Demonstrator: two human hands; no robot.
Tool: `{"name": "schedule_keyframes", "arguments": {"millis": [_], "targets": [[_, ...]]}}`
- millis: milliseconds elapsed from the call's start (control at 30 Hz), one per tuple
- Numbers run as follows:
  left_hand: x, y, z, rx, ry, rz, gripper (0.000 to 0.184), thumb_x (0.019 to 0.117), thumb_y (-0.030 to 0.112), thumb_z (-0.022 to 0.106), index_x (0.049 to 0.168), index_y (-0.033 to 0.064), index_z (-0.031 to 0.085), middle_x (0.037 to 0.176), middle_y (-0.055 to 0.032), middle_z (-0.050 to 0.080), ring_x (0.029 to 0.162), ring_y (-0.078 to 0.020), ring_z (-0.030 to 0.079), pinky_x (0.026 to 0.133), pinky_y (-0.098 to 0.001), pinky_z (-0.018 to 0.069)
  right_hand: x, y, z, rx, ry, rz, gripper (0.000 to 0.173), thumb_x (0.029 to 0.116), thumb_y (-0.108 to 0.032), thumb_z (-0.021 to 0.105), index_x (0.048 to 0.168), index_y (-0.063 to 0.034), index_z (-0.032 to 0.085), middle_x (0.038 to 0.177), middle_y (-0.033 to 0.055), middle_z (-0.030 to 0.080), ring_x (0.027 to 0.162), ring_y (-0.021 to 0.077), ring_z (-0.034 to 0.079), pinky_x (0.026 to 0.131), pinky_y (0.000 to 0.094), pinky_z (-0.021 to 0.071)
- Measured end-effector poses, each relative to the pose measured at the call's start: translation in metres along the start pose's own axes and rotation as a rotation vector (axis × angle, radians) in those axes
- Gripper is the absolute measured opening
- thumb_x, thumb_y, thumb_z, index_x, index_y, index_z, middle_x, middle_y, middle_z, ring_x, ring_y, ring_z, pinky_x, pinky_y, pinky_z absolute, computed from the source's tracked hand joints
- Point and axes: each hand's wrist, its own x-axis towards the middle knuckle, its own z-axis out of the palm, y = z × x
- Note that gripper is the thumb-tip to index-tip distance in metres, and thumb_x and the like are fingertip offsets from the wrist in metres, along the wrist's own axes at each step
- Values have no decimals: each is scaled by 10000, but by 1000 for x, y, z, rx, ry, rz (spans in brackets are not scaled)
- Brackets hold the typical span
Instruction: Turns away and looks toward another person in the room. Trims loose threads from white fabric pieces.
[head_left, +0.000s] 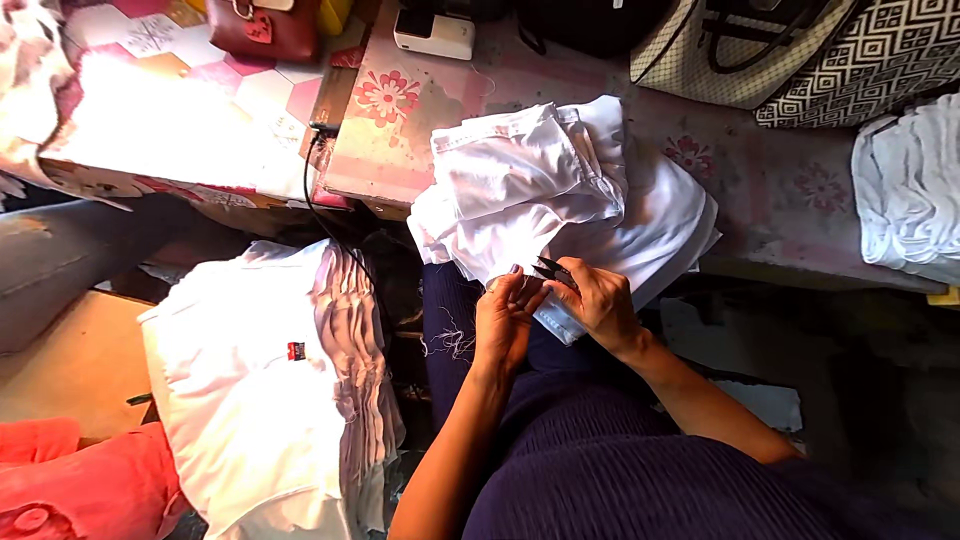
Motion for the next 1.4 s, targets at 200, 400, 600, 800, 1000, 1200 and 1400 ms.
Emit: {"name": "schedule_keyframes", "arguments": {"millis": [200,400,600,800,1000,1200,1400], "targets": [[1,5,-1,7,15,20,163,1081,94,440,1022,11,567,865,-123,721,766,-212,746,764,-345,638,-1,3,-7,14,-41,-13,353,1012,-323,630,1029,19,715,725,109,685,575,212,638,530,336,509],[1,3,-1,13,0,41,160,1078,86,447,1016,7,571,861,-131,727,773,-216,750,769,-343,637,0,2,-5,32,-24,-8,368,1021,-336,615,1035,18,716,718,105,678,559,202,622,518,326,496],[1,2,-1,41,-16,53,174,1079,88,447,993,17,580,847,-120,732,765,-201,751,757,-330,636,1,-1,-7,13,-34,-2,374,1017,-342,619,1035,18,719,701,102,670,543,206,611,504,336,482],[0,1,-1,48,-23,59,173,1076,75,449,975,11,575,847,-125,729,765,-205,749,760,-331,633,1,0,-2,13,-27,-2,371,1017,-336,617,1034,20,718,709,106,673,547,208,616,500,334,481],[0,-1,0,51,-12,55,179,1069,57,455,944,17,577,816,-109,722,747,-195,745,759,-324,633,1,-3,1,4,1,43,370,1018,-330,615,1042,23,720,707,104,672,544,206,610,506,332,483],[0,-2,-1,37,-22,62,181,1069,54,450,944,16,576,814,-106,713,748,-199,740,771,-340,634,-1,-3,6,-42,65,-2,321,1024,-290,606,978,2,732,709,101,689,569,210,642,518,333,494],[3,-2,-7,47,-32,57,206,1081,93,438,960,13,584,817,-122,727,742,-199,743,733,-318,627,-14,-10,-2,12,11,-197,405,1081,-345,511,941,-19,707,663,84,640,541,207,585,520,335,455]]}}
